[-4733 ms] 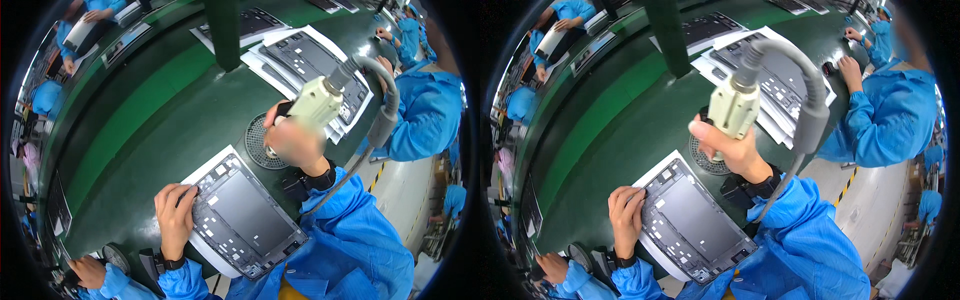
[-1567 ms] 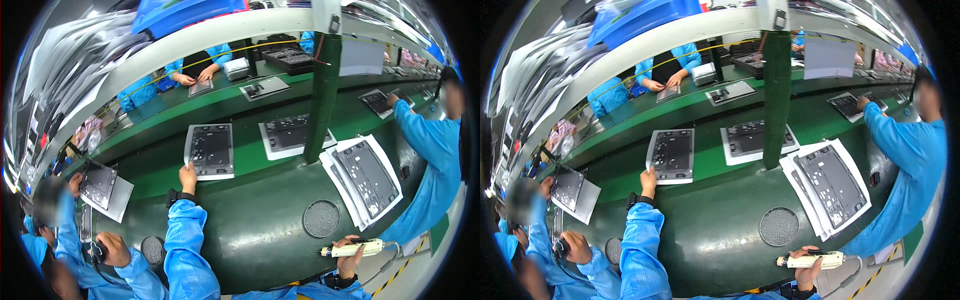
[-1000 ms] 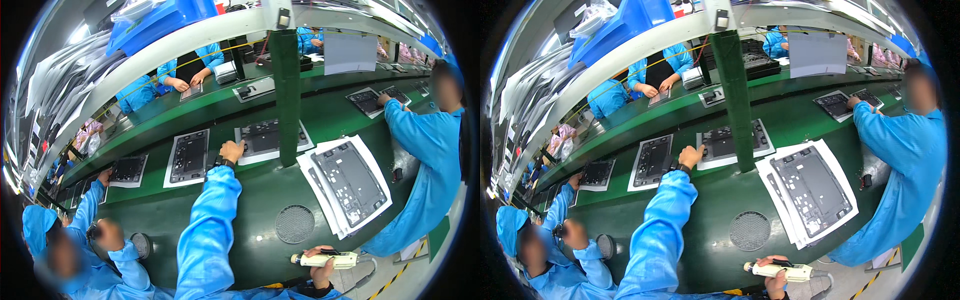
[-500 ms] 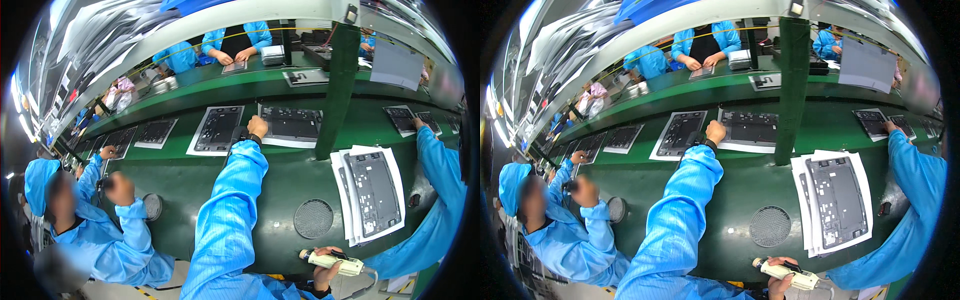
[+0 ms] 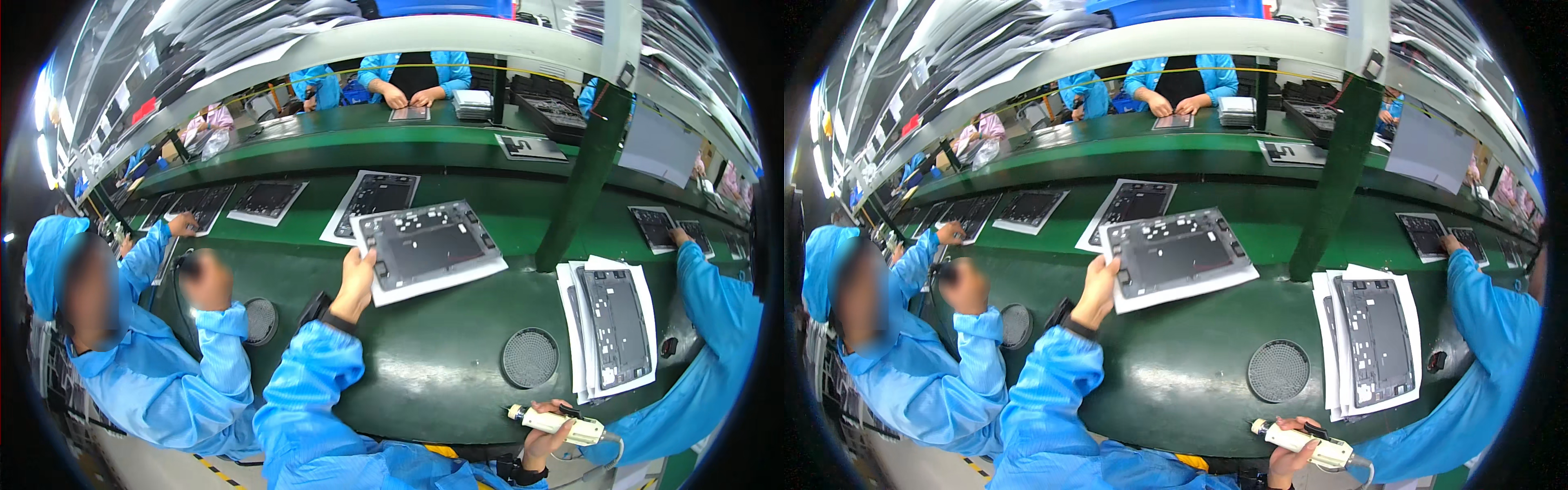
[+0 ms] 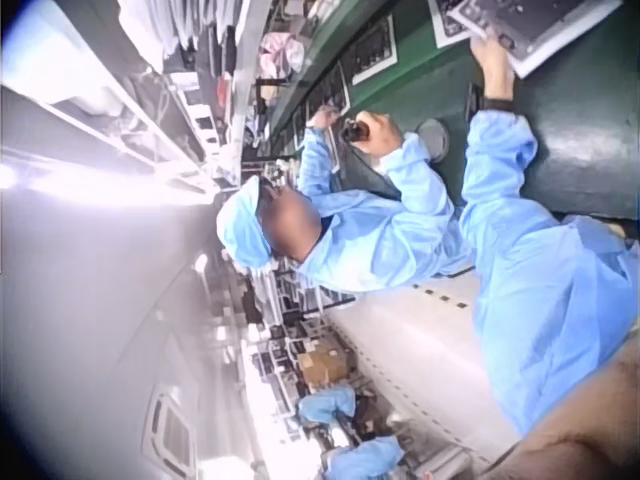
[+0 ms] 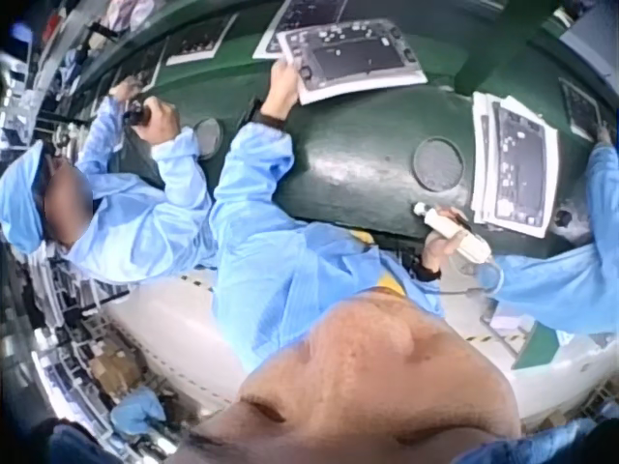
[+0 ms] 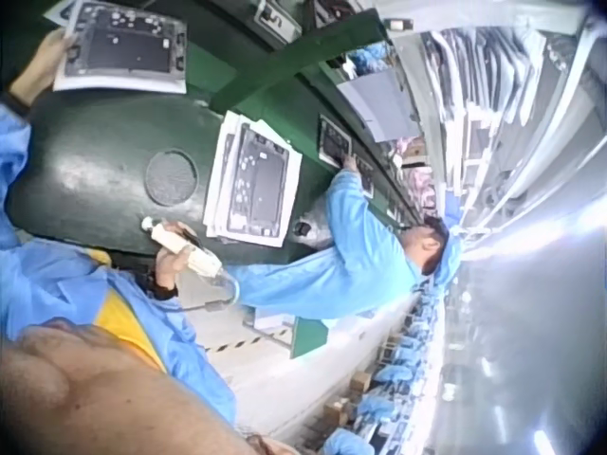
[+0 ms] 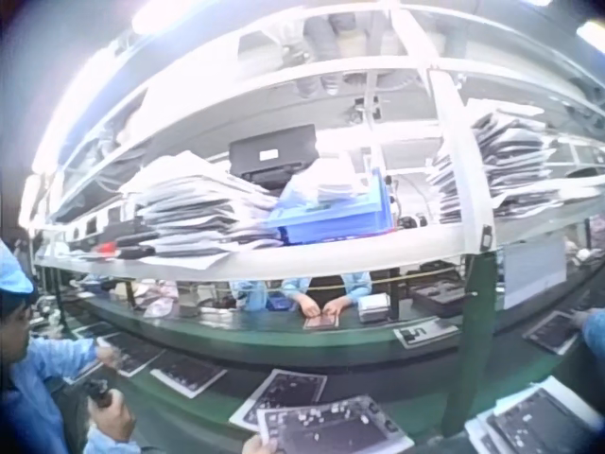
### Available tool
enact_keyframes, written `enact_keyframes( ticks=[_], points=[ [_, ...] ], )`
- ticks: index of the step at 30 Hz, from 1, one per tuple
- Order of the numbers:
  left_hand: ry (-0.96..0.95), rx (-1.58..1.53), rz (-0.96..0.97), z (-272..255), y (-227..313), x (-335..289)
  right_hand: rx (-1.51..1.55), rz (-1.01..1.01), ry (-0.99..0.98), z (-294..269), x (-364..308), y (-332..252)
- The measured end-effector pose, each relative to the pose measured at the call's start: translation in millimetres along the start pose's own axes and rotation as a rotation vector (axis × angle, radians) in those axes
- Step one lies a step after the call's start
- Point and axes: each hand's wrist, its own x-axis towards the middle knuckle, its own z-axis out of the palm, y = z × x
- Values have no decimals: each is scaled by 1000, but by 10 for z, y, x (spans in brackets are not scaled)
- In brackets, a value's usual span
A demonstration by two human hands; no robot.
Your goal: Assembling electronic components into tablet chassis on a factory line using tools.
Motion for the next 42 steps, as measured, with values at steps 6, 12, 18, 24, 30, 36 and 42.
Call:
enact_keyframes(
  ticks=[6,12,18,24,30,36,42],
  points=[
    [93,-89,-61,-456,116,-1554,6,2,23,15,14,-28],
    [219,-234,-320,-454,117,-2579,88,96,-27,-8,133,7],
    [-210,17,-796,-544,232,-3131,45,72,-45,46,139,-15],
    [-1094,141,-804,-467,715,-2472,12,51,-39,21,83,-29],
    [-539,1031,525,-115,425,-1239,-109,40,63,189,58,-114],
    [-725,1029,408,-120,-22,-883,-360,-27,-86,492,-1,-297],
    [-829,899,451,-105,-58,-658,-336,113,-180,800,178,-339]
  ],
)
